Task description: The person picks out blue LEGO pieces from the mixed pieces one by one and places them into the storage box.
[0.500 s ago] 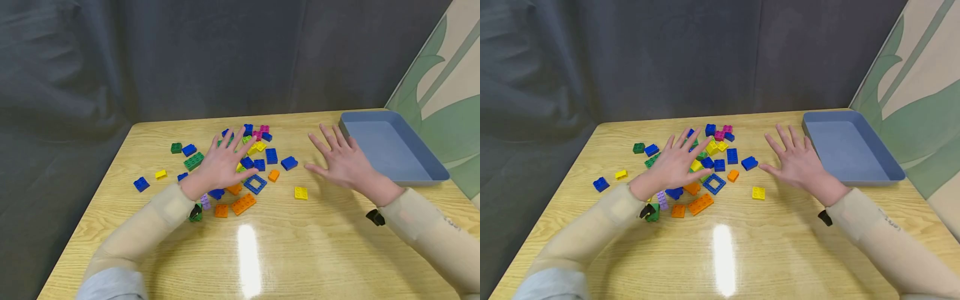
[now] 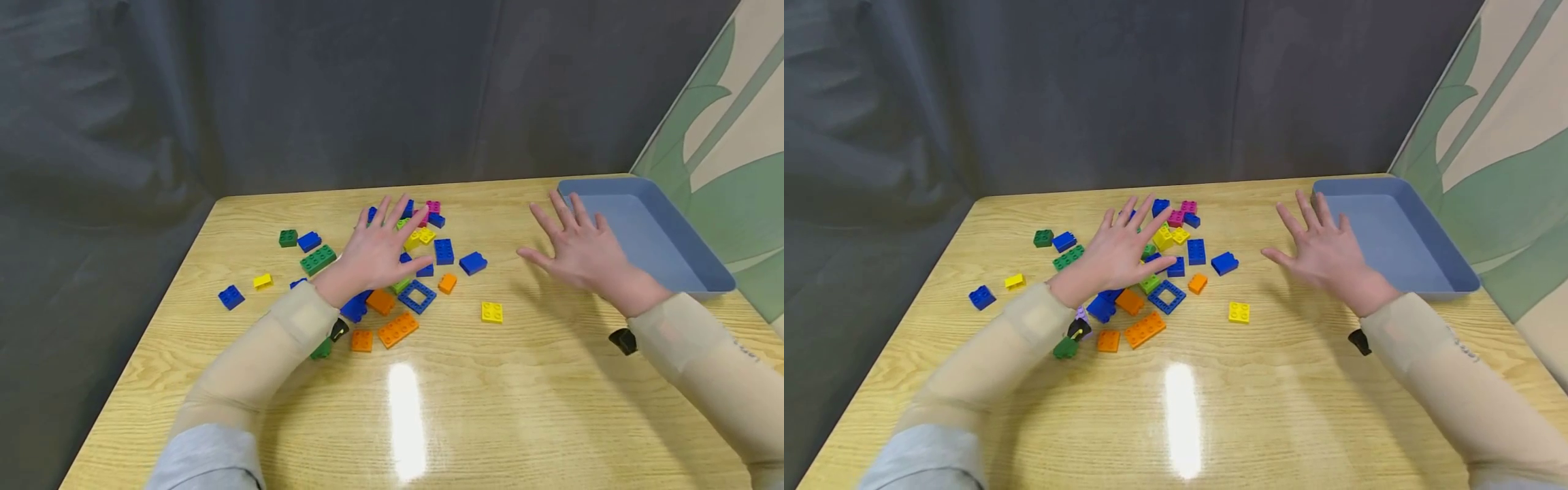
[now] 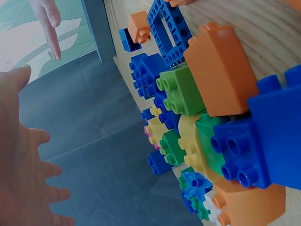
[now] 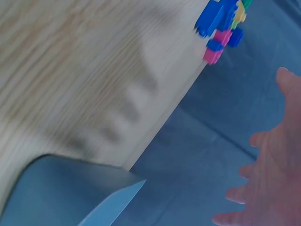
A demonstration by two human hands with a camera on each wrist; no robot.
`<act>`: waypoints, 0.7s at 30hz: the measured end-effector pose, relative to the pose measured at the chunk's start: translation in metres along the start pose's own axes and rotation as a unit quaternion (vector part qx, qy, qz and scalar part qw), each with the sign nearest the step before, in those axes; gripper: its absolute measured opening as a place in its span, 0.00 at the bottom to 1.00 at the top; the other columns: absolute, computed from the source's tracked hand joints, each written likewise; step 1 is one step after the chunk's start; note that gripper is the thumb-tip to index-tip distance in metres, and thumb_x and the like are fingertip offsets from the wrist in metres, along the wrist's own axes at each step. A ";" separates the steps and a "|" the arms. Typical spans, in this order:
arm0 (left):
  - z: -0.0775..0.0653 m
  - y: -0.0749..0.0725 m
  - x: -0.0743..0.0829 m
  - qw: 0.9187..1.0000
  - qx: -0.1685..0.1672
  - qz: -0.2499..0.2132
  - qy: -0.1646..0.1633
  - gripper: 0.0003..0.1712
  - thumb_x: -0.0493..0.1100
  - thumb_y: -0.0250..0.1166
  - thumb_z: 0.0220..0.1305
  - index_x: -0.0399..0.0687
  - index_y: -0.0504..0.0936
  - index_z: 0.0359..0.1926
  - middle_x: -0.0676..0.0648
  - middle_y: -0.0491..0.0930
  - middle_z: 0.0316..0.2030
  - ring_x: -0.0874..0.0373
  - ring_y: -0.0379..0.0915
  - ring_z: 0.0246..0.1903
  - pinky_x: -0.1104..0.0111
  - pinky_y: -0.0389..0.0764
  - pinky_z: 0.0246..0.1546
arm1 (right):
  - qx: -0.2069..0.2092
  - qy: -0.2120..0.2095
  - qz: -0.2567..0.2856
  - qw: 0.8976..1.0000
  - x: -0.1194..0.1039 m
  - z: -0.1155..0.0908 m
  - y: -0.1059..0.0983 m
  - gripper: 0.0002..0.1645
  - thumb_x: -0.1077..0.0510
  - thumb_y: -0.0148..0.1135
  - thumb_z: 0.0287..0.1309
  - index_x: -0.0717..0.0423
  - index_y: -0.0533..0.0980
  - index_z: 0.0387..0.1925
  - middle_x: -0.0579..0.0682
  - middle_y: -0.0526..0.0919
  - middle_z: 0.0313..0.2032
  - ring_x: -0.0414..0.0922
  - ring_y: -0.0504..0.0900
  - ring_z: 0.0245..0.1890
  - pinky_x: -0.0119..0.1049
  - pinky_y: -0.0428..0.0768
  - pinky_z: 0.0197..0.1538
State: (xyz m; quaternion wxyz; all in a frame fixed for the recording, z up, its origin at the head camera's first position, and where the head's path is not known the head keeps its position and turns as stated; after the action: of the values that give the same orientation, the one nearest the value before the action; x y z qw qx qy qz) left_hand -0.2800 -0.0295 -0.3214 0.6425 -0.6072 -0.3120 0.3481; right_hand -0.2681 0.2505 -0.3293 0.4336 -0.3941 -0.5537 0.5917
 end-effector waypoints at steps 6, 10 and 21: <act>0.008 0.007 0.001 1.000 -0.020 -0.001 -0.008 0.48 0.77 0.37 0.64 0.66 0.33 0.77 0.45 0.33 0.76 0.41 0.26 0.73 0.40 0.37 0.67 | -0.021 0.030 0.008 0.999 0.026 0.003 0.004 0.52 0.27 0.37 0.66 0.55 0.41 0.76 0.66 0.33 0.74 0.70 0.36 0.70 0.74 0.47 0.59; 0.013 0.009 0.004 1.000 -0.025 0.001 -0.005 0.48 0.77 0.36 0.64 0.65 0.34 0.77 0.45 0.31 0.76 0.41 0.26 0.73 0.40 0.37 0.67 | -0.033 0.056 0.019 0.998 0.047 0.000 0.006 0.52 0.27 0.34 0.67 0.56 0.39 0.76 0.69 0.31 0.73 0.73 0.35 0.69 0.75 0.46 0.58; 0.034 0.017 0.011 1.000 -0.022 0.008 0.009 0.49 0.77 0.38 0.64 0.62 0.39 0.78 0.43 0.37 0.76 0.39 0.32 0.73 0.38 0.44 0.66 | -0.074 0.145 0.072 0.984 0.120 -0.010 0.006 0.54 0.26 0.28 0.66 0.59 0.32 0.75 0.75 0.26 0.69 0.77 0.30 0.66 0.78 0.43 0.54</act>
State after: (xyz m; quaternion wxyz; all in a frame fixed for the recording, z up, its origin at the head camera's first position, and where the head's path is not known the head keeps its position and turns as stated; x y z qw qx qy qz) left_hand -0.3032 -0.0006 -0.3358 0.6289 -0.6266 -0.3093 0.3409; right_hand -0.2970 0.3676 -0.3343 0.4352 -0.5457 -0.4968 0.5157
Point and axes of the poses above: each hand's wrist, its own z-axis towards the middle knuckle, its own y-axis out of the palm, x = y × z, the point moved 7 cm from there along z, towards the middle knuckle
